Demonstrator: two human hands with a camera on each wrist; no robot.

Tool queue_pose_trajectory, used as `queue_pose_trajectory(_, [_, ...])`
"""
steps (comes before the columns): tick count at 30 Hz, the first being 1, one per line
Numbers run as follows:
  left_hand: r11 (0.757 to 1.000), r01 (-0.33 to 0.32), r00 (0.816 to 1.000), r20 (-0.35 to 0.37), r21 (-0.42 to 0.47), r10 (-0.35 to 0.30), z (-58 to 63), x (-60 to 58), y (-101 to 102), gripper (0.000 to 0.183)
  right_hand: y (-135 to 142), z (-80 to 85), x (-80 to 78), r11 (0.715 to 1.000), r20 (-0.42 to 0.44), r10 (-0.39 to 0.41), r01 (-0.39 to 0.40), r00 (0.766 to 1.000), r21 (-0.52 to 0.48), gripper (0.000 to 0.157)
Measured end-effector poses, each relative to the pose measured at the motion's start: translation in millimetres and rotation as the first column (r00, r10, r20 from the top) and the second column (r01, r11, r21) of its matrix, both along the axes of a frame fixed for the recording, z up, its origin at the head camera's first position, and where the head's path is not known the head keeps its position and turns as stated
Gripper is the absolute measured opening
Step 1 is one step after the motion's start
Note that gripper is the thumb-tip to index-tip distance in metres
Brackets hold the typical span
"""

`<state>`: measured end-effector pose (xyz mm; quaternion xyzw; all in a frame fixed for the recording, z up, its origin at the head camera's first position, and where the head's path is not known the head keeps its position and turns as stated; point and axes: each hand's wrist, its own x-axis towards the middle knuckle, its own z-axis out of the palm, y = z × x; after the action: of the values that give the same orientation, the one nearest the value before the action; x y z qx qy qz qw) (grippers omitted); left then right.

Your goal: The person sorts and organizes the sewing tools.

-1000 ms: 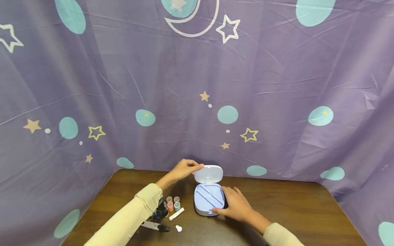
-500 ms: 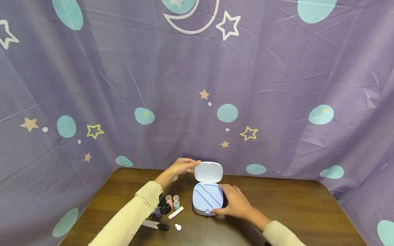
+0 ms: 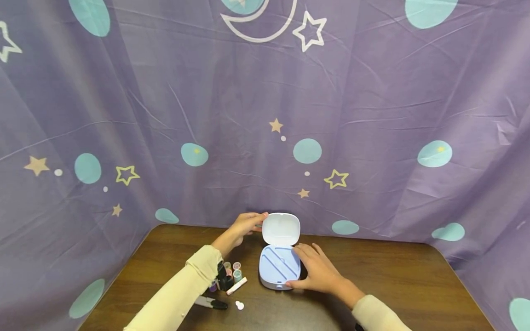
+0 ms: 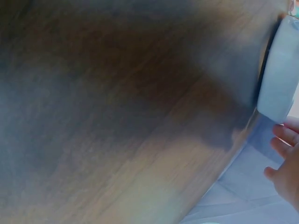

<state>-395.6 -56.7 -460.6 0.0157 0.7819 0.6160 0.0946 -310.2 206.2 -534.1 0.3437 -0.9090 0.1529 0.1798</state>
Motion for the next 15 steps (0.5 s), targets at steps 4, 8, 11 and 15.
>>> queue_pose_trajectory(4, [0.999,-0.031,0.999,0.037,0.009,0.031,-3.1,-1.3,2.2,0.041,1.1,-1.3,-2.0,1.000,-0.039,0.013,-0.013,0.999,0.000,0.098])
queue_pose_trajectory(8, [0.998,-0.047,0.997,0.063,0.031,0.045,-3.1,-1.9,4.8,0.038,2.4,-0.7,-3.0,1.000,-0.036,0.006,-0.005,0.999,0.016,0.098])
queue_pose_trajectory(11, [0.998,-0.053,0.996,0.070,0.040,0.050,-3.0,-2.5,5.7,0.037,2.0,2.1,-3.1,1.000,-0.030,0.006,-0.006,1.000,0.023,0.098])
queue_pose_trajectory(15, [0.997,-0.070,0.995,0.079,0.045,0.066,-5.5,-3.9,6.4,0.037,0.9,5.4,-2.9,1.000,-0.010,0.012,-0.011,1.000,0.029,0.099])
